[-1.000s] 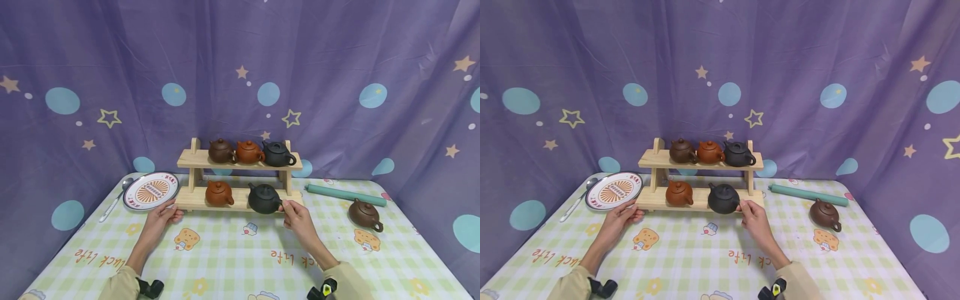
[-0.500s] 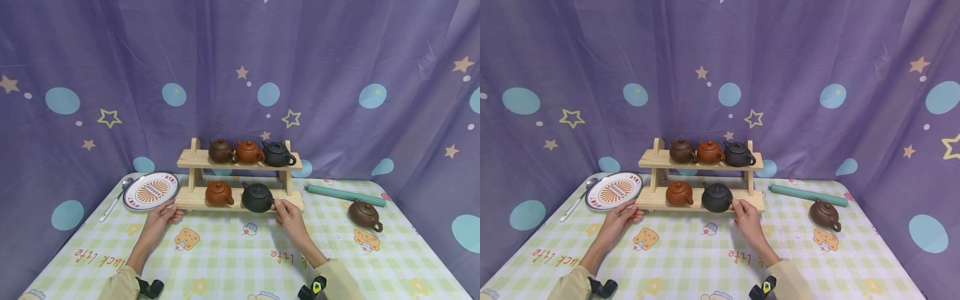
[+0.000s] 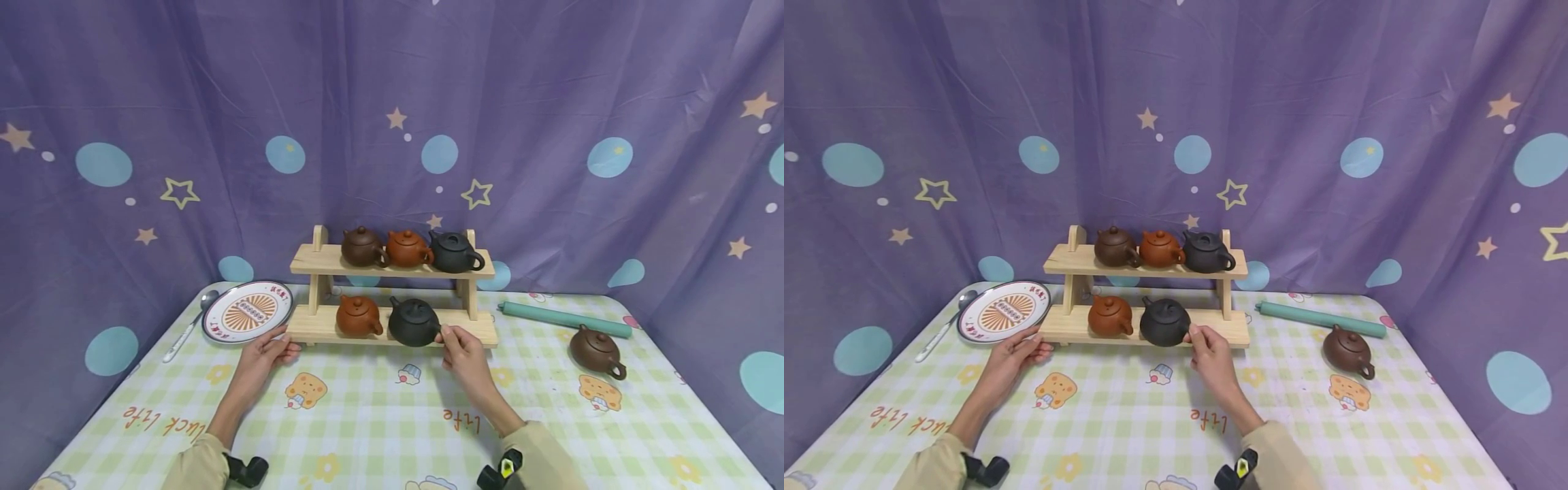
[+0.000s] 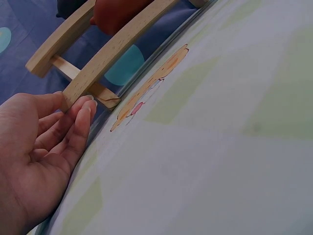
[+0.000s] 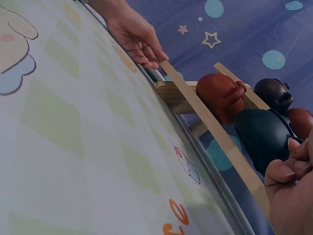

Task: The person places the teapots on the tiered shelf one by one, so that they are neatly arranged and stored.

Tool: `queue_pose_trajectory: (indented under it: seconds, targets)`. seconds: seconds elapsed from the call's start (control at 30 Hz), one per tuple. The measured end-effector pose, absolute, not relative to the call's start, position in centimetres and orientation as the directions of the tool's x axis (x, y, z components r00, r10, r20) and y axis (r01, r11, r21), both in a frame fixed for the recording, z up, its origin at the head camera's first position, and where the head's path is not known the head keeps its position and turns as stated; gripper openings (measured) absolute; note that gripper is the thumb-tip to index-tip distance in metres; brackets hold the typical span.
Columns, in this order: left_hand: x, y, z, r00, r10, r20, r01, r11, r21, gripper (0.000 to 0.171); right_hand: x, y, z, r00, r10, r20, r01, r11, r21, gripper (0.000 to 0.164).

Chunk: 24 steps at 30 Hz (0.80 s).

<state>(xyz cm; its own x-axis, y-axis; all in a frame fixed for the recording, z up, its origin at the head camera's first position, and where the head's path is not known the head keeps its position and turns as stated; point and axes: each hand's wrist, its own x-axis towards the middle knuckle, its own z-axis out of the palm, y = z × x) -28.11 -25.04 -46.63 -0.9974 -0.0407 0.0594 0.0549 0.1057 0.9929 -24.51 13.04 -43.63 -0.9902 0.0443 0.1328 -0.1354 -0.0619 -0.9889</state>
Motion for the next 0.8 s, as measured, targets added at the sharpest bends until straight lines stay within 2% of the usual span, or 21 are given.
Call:
queue_pose_trajectory:
  seconds: [0.8]
  targets:
    - [-28.1,-25.0,-46.6,-0.997,-0.036,0.066,0.062,0.101,0.993,0.048,-25.5,11.7,-44.2,-0.983,0.058,0.176,-0.179,-0.046,-0.983,0.036]
